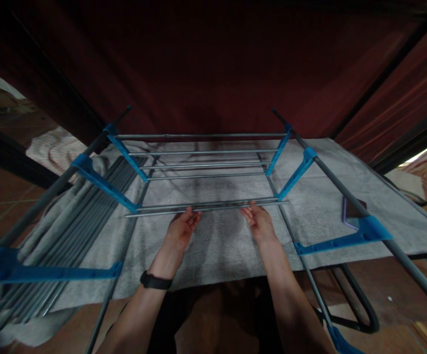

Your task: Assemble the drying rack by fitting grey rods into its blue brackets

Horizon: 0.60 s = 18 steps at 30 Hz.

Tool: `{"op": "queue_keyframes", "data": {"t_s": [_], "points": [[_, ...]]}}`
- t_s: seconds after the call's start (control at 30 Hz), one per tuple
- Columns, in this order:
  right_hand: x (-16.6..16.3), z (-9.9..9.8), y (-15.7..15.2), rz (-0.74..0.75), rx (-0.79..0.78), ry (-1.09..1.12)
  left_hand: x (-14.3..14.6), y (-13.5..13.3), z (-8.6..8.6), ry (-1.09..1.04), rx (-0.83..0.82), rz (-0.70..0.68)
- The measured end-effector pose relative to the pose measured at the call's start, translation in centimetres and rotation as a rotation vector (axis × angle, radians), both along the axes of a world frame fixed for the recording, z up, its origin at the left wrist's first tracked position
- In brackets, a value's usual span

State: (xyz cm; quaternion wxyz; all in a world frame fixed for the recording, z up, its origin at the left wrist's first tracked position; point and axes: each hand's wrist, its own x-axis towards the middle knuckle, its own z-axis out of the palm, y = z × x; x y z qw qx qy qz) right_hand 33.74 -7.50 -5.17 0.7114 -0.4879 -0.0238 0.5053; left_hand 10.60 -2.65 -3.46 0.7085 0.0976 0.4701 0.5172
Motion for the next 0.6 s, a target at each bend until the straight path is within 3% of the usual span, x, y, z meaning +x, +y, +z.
{"op": "queue_keyframes", "data": {"t_s": [0.6], "points": [[-1.5, 0.4, -0.1, 0.068, 0.070, -0.008, 0.3, 0.0, -0.4, -0.002, 0.014, -0.108]]}}
